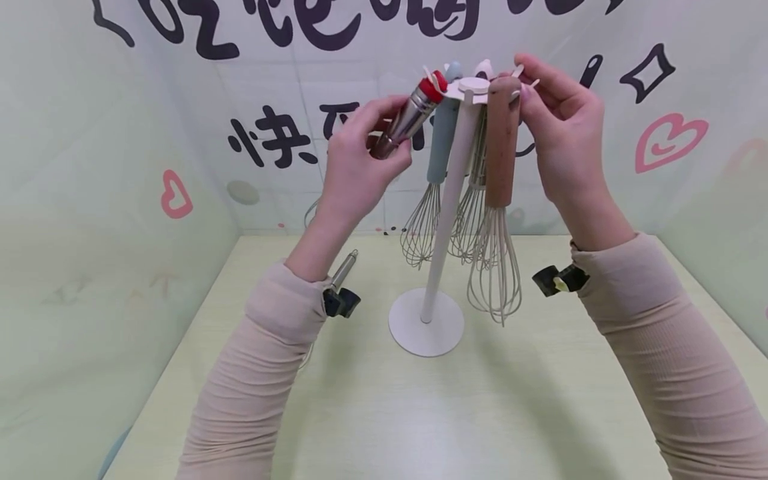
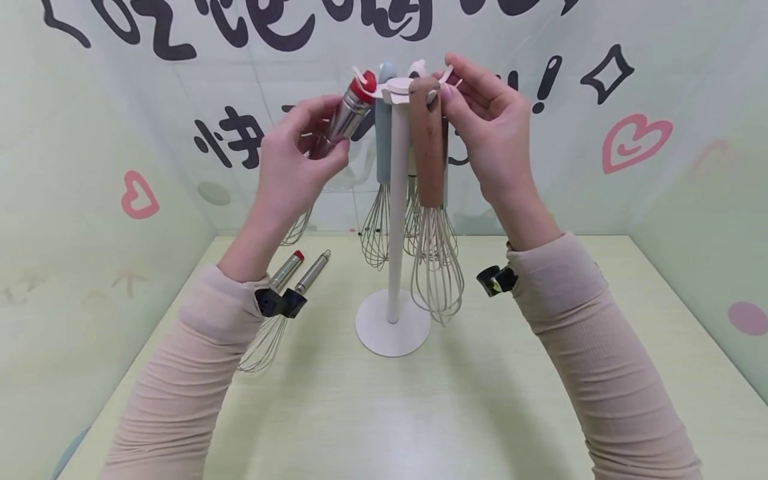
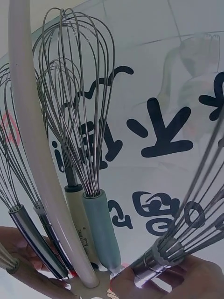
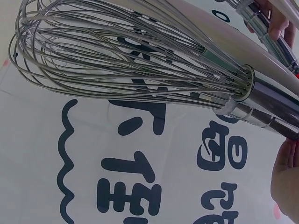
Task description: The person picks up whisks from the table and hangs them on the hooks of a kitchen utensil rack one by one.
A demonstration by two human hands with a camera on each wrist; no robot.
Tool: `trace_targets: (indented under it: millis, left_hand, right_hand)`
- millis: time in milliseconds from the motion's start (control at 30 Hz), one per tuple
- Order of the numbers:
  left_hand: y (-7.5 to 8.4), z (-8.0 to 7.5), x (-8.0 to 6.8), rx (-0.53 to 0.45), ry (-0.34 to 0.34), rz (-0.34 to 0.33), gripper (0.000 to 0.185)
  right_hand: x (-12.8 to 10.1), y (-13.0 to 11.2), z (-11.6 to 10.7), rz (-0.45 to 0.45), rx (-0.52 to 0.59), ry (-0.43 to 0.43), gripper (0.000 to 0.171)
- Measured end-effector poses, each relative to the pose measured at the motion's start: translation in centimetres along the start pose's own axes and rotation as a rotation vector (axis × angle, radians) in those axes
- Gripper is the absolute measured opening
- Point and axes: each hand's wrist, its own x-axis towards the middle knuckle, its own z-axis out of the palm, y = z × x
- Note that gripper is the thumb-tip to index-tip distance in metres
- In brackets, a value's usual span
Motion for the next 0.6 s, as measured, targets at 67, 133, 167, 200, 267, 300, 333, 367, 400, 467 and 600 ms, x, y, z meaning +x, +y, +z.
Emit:
trace_targets:
  millis: [67,133,167,200,267,300,333,367,400,467,600]
  left_hand:
    - [-0.07,0.14,-0.08,-0.015,-0.023,-0.009,0.041]
    - [-0.17,0.26,-0.16,-0.053,-0.035,-0.037,0.042]
    - [-0.22,0.30,-0.20,-0.065,-0.038,-0.050,0.043]
    - [-0.27,0.35,-0.23,-0.077,-0.040,-0.063,0.043]
    - [-0.32,0.44,-0.29,-0.098,-0.040,-0.082,0.044]
    - [-0.34,0.50,-0.30,-0.107,-0.040,-0.090,0.044]
    - [-0.35,0.56,-0.33,-0.116,-0.040,-0.096,0.044]
    - [-0.35,0.62,-0.35,-0.125,-0.041,-0.104,0.044]
    - [-0.35,0.69,-0.38,-0.134,-0.042,-0.112,0.045]
    - [-0.34,0.83,-0.44,-0.156,-0.050,-0.130,0.046]
    - [-0.36,1.02,-0.65,-0.195,-0.069,-0.149,0.048]
  right_hand:
    - [-0.01,-0.03,0.03,0.003,0.009,0.004,0.027]
    - [0.00,-0.02,0.12,0.003,0.016,0.008,0.026]
    - [0.01,-0.02,0.17,0.004,0.023,0.009,0.026]
    - [0.02,0.00,0.23,0.005,0.032,0.011,0.026]
    - [0.03,0.03,0.30,0.005,0.036,0.010,0.026]
    - [0.04,0.03,0.31,0.005,0.036,0.009,0.026]
    - [0.03,0.02,0.31,0.004,0.027,0.008,0.026]
    - [0.03,0.01,0.30,0.005,0.029,0.007,0.025]
    - [0.02,0.00,0.28,0.004,0.020,0.008,0.025]
    - [0.01,-0.05,0.21,0.004,0.007,0.006,0.025]
    - [0.01,-0.11,0.19,0.005,0.000,0.003,0.025]
